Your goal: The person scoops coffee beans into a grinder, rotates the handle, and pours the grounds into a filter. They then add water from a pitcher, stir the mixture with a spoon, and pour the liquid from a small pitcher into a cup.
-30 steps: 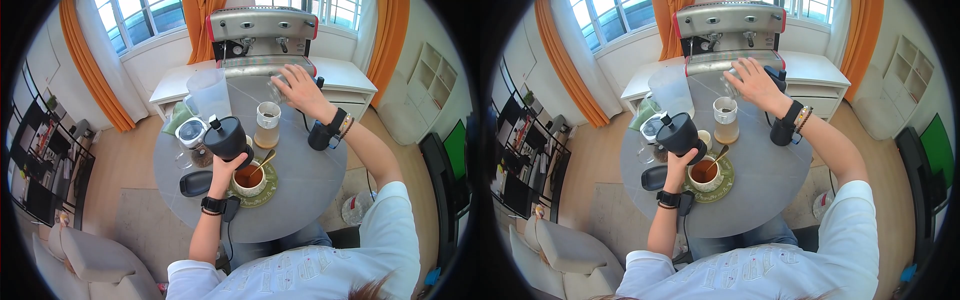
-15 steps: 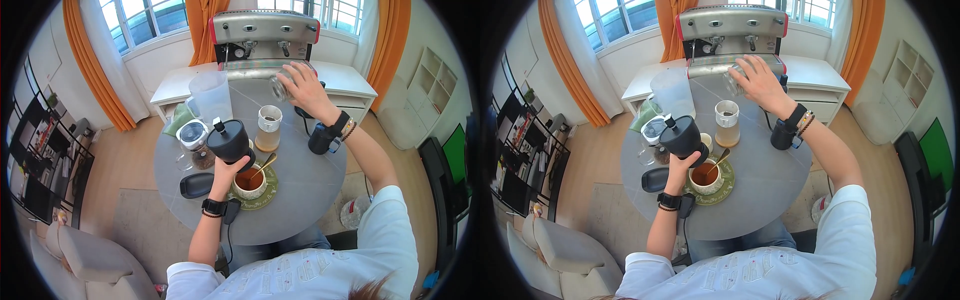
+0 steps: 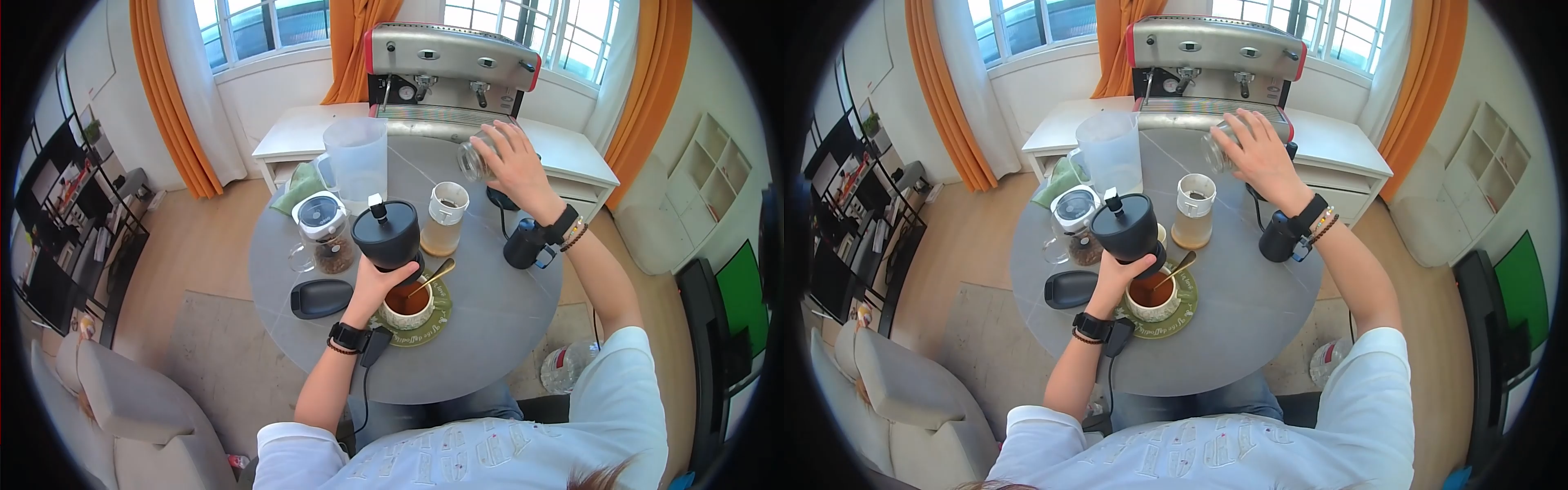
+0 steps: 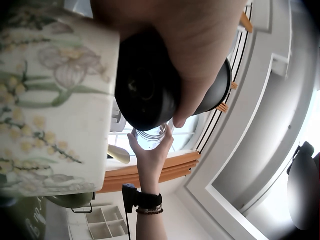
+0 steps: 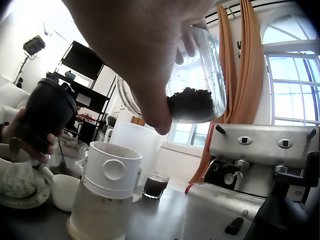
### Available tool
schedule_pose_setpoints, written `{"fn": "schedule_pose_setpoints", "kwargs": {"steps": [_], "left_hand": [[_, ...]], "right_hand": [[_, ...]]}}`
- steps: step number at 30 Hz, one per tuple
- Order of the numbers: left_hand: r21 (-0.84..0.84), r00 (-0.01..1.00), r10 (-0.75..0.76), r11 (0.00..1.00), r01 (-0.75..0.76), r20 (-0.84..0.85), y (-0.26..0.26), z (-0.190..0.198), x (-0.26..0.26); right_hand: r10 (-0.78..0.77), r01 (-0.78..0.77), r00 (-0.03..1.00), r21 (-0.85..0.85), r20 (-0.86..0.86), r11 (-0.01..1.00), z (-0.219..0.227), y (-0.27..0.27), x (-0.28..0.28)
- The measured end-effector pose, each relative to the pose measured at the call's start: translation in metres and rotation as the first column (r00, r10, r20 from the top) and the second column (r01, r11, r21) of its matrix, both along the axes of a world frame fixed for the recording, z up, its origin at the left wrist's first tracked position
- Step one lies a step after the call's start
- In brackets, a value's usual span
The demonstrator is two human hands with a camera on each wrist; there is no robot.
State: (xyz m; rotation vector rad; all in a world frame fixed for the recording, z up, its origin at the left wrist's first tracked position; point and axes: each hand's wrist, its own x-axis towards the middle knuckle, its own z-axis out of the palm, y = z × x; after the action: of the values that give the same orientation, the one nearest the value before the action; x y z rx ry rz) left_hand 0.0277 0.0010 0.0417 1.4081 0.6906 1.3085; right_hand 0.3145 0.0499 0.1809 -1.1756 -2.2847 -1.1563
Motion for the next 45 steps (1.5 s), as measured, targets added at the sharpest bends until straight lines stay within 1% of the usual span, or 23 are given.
{"fn": "schedule_pose_setpoints", "kwargs": {"steps": [2,5,8,9,11,14,17,20,23,26,29,32,35,38,41,44,45], "left_hand": [[-0.003,1.000,-0.009,1.000,0.009,-0.001,0.006,-0.006,-0.001],[-0.004,1.000,-0.003,1.000,0.003,-0.010,0.003,-0.003,0.001],[-0.020,1.000,-0.005,1.000,0.005,-0.003,0.002,-0.001,-0.001],[-0.030,1.000,-0.009,1.000,0.009,0.005,0.002,-0.002,0.000],[0.003,1.000,-0.003,1.000,0.003,0.003,0.005,-0.006,0.000],[0.016,1.000,0.001,1.000,-0.001,0.009,0.007,-0.007,-0.001],[0.017,1.000,0.001,1.000,-0.001,0.005,0.007,-0.008,-0.003],[0.000,1.000,-0.002,1.000,0.002,0.019,0.008,-0.008,-0.001],[0.009,1.000,0.011,1.000,-0.011,0.000,0.007,-0.008,-0.002],[-0.003,1.000,0.004,1.000,-0.004,0.003,0.007,-0.009,0.000],[0.002,1.000,0.008,1.000,-0.008,-0.022,0.006,-0.006,-0.003],[0.000,1.000,0.003,1.000,-0.003,-0.007,0.006,-0.007,-0.001],[-0.014,1.000,-0.013,1.000,0.013,0.009,0.007,-0.005,-0.003],[-0.011,1.000,0.001,1.000,-0.001,0.021,0.007,-0.008,0.000],[-0.001,1.000,0.004,1.000,-0.004,0.002,0.005,-0.003,-0.004],[0.002,1.000,-0.003,1.000,0.003,-0.001,0.003,-0.004,0.000],[0.006,1.000,-0.004,1.000,0.004,-0.007,0.004,-0.004,-0.001]], "right_hand": [[-0.030,0.031,0.999,0.029,-0.035,0.999,-0.001,-0.002,-0.001],[0.043,-0.037,0.994,-0.063,0.104,0.997,-0.001,-0.002,-0.003],[-0.025,0.025,0.999,-0.011,0.031,1.000,0.002,-0.004,-0.009],[0.009,-0.006,0.997,-0.042,0.073,0.999,0.003,-0.003,-0.009],[0.080,-0.065,0.986,-0.105,0.146,0.992,0.001,0.001,-0.010],[0.020,-0.018,0.999,-0.050,0.039,0.999,0.002,0.000,-0.011],[0.061,-0.044,0.988,-0.121,0.139,0.992,0.001,-0.001,-0.011],[0.006,-0.004,0.995,-0.016,0.097,1.000,0.002,-0.001,-0.012],[0.090,-0.088,0.978,-0.020,0.189,0.996,0.001,0.007,-0.011],[0.052,-0.053,0.991,0.006,0.123,0.999,0.006,0.002,-0.015],[0.058,-0.056,0.995,-0.033,0.075,0.998,0.011,-0.001,-0.019],[0.071,-0.074,0.980,0.009,0.188,0.997,0.008,0.003,-0.019],[0.053,-0.050,0.994,-0.037,0.099,0.998,0.008,0.001,-0.019],[0.080,-0.083,0.974,0.005,0.212,0.997,0.010,0.009,-0.014],[0.084,-0.101,0.983,0.098,0.164,0.990,0.016,0.010,-0.013],[0.103,-0.107,0.963,0.006,0.249,0.994,0.014,0.010,-0.014],[0.122,-0.127,0.955,0.000,0.270,0.992,0.012,0.009,-0.014]]}}
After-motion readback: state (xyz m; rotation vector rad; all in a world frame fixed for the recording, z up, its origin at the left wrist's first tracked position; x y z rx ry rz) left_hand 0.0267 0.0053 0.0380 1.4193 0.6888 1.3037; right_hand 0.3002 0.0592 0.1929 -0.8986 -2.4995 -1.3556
